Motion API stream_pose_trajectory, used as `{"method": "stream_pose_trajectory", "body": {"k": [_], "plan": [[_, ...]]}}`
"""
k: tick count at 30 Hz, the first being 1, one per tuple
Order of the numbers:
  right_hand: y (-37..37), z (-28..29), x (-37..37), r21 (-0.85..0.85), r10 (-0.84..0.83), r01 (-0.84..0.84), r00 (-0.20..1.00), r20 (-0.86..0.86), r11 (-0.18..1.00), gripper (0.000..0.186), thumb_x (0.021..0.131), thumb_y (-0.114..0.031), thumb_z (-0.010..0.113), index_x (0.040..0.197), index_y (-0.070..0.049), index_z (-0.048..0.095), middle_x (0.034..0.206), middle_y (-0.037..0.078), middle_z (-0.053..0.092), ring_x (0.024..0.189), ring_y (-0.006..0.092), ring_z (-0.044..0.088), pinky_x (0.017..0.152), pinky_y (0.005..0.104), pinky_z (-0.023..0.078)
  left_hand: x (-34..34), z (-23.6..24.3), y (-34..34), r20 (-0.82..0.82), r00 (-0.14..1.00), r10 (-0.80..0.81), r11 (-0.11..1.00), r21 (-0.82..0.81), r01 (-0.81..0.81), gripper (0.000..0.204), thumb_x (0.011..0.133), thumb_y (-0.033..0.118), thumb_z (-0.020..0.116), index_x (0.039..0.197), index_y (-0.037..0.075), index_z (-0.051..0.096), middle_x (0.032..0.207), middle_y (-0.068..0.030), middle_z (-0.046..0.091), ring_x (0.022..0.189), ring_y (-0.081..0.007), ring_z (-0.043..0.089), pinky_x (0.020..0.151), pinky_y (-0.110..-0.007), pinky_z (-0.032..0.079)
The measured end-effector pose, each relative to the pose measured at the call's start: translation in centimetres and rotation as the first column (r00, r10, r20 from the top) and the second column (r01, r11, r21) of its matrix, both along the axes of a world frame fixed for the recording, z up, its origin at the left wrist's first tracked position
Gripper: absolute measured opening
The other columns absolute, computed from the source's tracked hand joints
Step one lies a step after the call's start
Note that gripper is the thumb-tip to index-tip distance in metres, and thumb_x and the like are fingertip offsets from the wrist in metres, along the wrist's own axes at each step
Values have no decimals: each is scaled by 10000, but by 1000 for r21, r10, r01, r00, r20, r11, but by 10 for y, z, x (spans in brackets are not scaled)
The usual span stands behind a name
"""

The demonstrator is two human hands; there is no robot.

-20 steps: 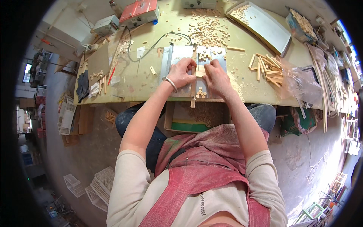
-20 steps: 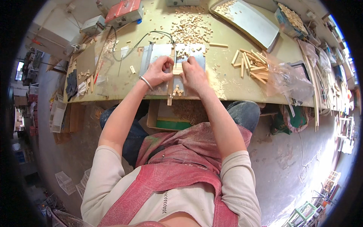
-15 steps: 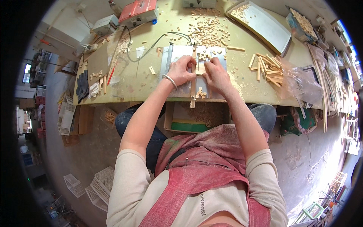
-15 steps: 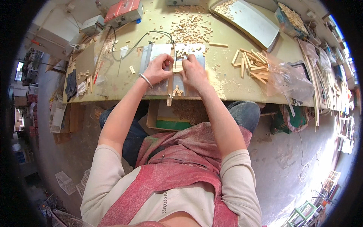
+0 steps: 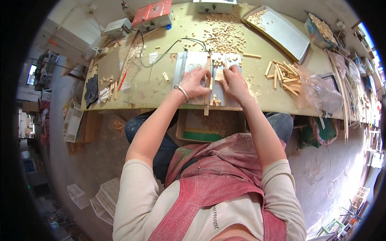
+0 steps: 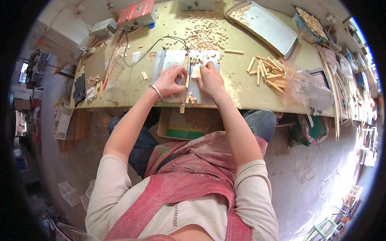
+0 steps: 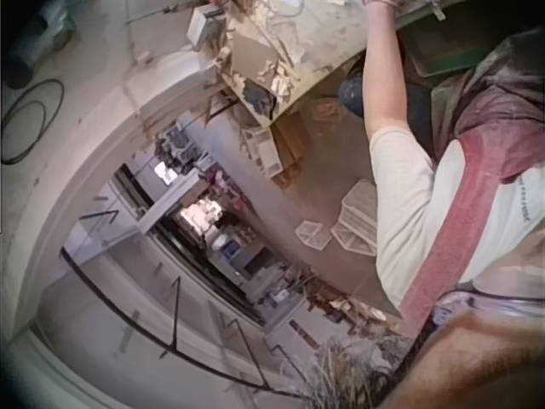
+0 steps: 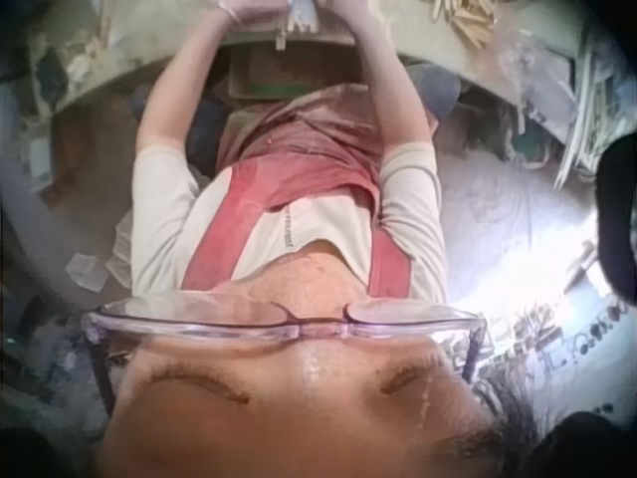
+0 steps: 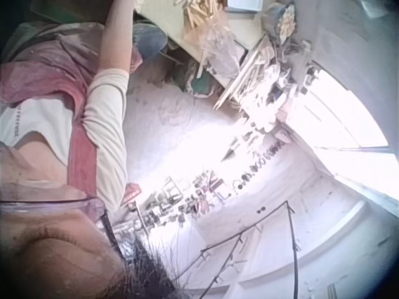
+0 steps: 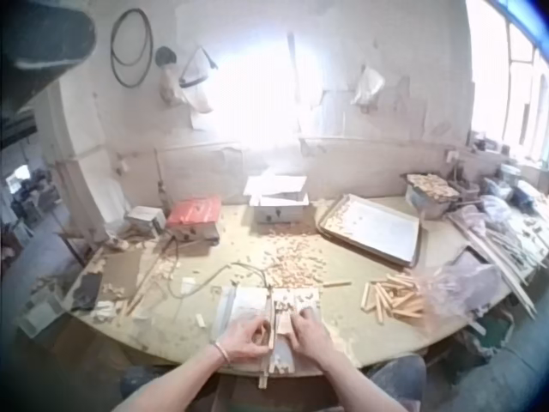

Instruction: The person sits on the floor and uses a small table saw to shape thin wooden sticks. They feed each stick through the blade one at a time, then place the finished pieces into a pile on the table.

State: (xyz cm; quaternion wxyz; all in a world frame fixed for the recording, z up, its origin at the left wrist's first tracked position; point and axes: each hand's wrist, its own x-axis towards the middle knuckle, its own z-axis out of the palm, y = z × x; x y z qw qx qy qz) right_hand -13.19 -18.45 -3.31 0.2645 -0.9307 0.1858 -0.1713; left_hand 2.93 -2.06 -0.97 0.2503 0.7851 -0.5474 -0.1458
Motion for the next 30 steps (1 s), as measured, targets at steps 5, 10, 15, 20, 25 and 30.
{"method": "stream_pose_trajectory", "body": {"k": [5,10,15,20,25,30], "plan": [[24,5,-25,36,59,-61,997,46,997,262,909,-133,741,1100,6,627,1203,226,570,1073,445,646,909,494,561,-13,11,24,-313,948,-55,996,45,72,367,770,293,853,1038,93,702,1014,-58,583,879,-201,601,826,-338,529],[42,15,-24,77,81,-81,997,-3,994,223,913,-114,729,1082,-10,626,1210,210,575,1093,433,648,927,500,556,-16,4,17,-216,973,87,996,4,-88,430,771,230,853,1139,87,682,1003,-50,588,870,-170,595,832,-321,546],[41,13,-24,77,94,-95,995,14,992,193,912,-71,701,1071,-1,619,1212,226,570,1106,447,635,938,512,544,-17,3,12,-120,991,51,999,6,-51,446,729,193,842,1126,94,663,982,-40,602,879,-172,604,832,-319,551],[30,9,-22,137,152,-157,987,46,978,172,912,-22,649,1076,8,610,1216,239,567,1130,467,613,946,511,536,-19,3,9,-174,981,82,996,-6,-84,436,722,178,830,1113,89,658,943,-31,596,841,-167,579,801,-319,548],[25,10,-13,141,133,-132,991,3,981,184,920,-12,650,1098,1,604,1245,234,561,1152,463,606,964,499,528,-8,-4,2,-229,970,74,995,-41,-86,436,722,174,830,1112,84,656,916,-18,575,815,-156,547,780,-305,537],[17,7,-3,141,105,-101,994,-24,985,233,915,-6,699,1124,-24,598,1292,219,547,1174,459,596,970,486,525,-1,-5,-5,-237,967,94,993,-52,-109,442,724,166,830,1121,83,654,919,-15,577,810,-144,544,774,-300,534]]}}
